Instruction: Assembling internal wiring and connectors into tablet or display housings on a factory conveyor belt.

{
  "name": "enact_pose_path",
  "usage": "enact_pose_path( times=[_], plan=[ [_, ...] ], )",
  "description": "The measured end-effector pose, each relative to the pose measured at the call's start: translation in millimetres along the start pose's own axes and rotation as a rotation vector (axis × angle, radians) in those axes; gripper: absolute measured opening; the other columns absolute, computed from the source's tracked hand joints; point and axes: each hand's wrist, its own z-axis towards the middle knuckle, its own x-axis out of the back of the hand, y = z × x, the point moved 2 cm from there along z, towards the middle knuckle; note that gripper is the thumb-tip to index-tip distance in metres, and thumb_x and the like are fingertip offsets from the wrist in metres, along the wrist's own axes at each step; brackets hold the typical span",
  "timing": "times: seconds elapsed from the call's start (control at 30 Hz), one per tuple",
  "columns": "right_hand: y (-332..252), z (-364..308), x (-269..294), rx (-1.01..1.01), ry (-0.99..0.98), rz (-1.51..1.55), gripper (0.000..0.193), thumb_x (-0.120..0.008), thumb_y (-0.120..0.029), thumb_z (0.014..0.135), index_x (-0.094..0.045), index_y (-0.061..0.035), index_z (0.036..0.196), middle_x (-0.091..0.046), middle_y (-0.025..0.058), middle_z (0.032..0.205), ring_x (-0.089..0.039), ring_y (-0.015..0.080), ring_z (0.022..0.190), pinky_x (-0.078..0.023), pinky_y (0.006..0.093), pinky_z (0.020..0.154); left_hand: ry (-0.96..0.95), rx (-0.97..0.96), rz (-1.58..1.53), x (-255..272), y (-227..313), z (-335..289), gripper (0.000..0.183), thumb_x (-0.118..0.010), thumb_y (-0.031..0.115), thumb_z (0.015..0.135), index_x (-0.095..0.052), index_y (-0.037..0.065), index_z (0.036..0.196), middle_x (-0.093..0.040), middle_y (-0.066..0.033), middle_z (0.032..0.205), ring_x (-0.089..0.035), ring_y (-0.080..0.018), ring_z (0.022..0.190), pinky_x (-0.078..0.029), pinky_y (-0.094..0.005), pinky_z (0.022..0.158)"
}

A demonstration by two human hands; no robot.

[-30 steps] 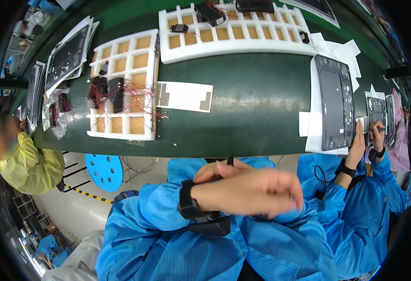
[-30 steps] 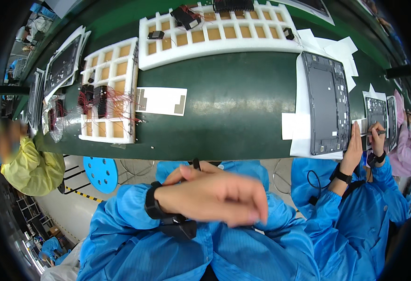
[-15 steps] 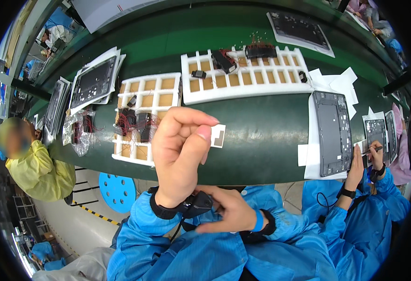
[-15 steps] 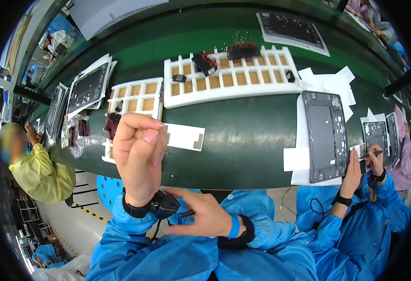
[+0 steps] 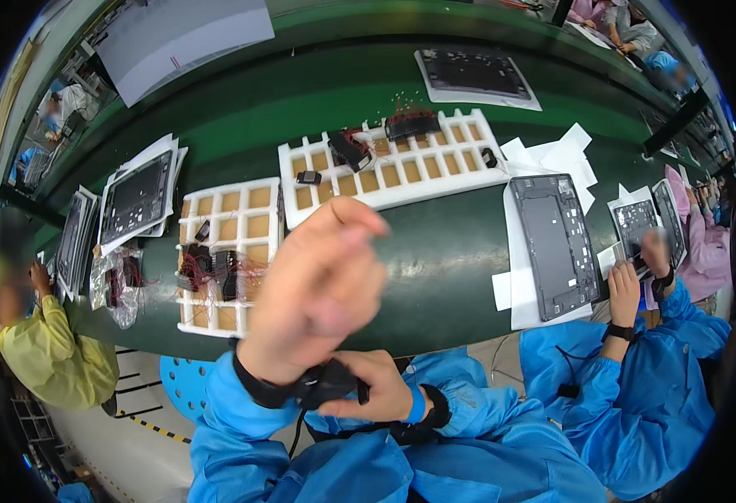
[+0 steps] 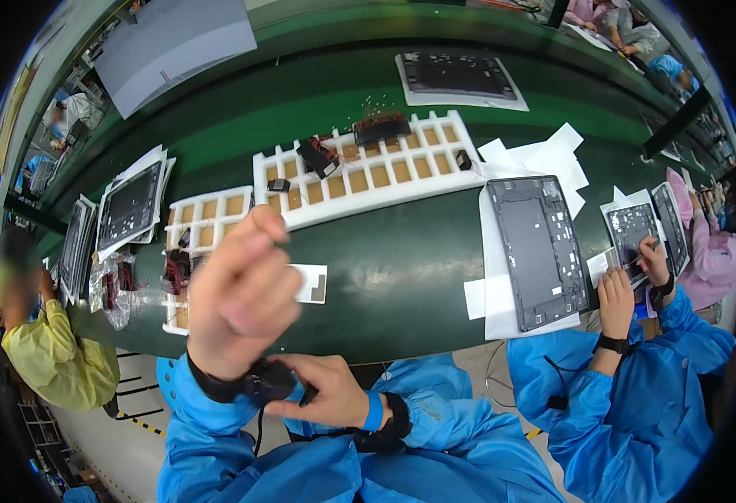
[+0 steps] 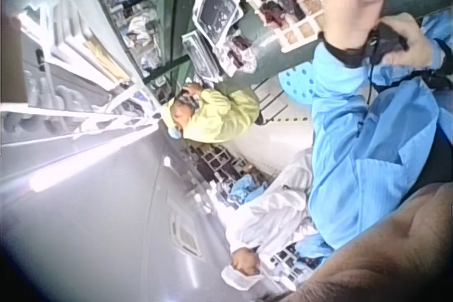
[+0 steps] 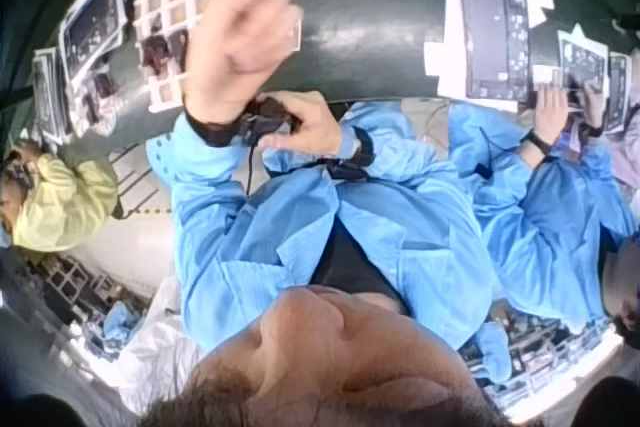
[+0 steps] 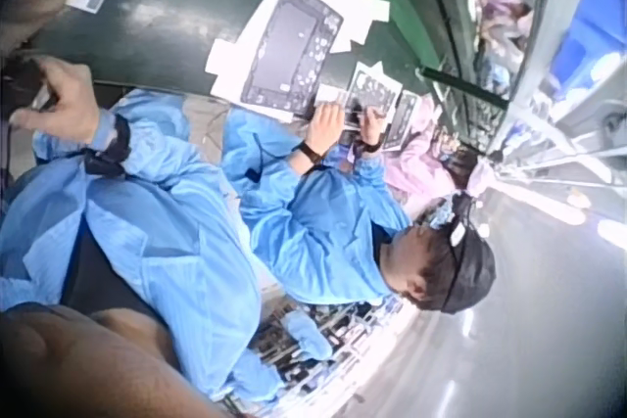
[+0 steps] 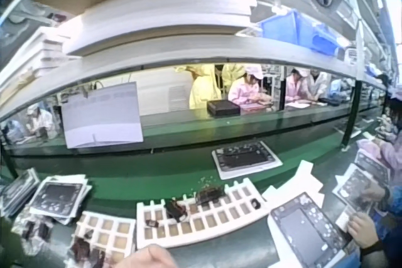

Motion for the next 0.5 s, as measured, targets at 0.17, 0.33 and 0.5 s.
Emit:
enact_pose_path(
  times=[0.17, 0.33, 0.5],
  plan=[
    [-12, -2, 30, -0.026, 0.112, -0.044, 0.028, -0.074, -0.009, 0.087, -0.069, -0.0032, 0.115, -0.073, 0.0060, 0.094, -0.052, 0.0045, 0.058, -0.044, 0.0231, 0.053, 0.345, -0.400, 1.146, 46, 35, 16, 0.012, -0.057, 0.010, 0.101, -0.061, 0.002, 0.109, -0.053, 0.0036, 0.063, -0.047, -0.0037, 0.056, -0.036, -0.0206, 0.052],
    [-12, -21, 81, -0.096, 0.408, -0.016, 0.008, -0.063, -0.006, 0.097, -0.067, 0.0007, 0.095, -0.067, 0.0025, 0.076, -0.056, 0.0036, 0.066, -0.044, 0.0203, 0.060, 0.372, -0.306, 1.629, 101, 73, 31, 0.012, -0.064, 0.008, 0.093, -0.065, -0.002, 0.100, -0.061, -0.0018, 0.078, -0.058, -0.0092, 0.071, -0.044, -0.0238, 0.064],
    [-21, -40, 105, -0.177, 0.479, 0.017, 0.014, -0.060, -0.009, 0.100, -0.065, 0.0016, 0.092, -0.065, 0.0022, 0.073, -0.056, 0.0035, 0.066, -0.043, 0.0190, 0.060, 0.206, -0.342, 2.134, 132, 76, 64, 0.027, -0.071, 0.011, 0.080, -0.065, 0.004, 0.105, -0.063, -0.0142, 0.103, -0.061, -0.0331, 0.101, -0.050, -0.0410, 0.086]
  ],
)
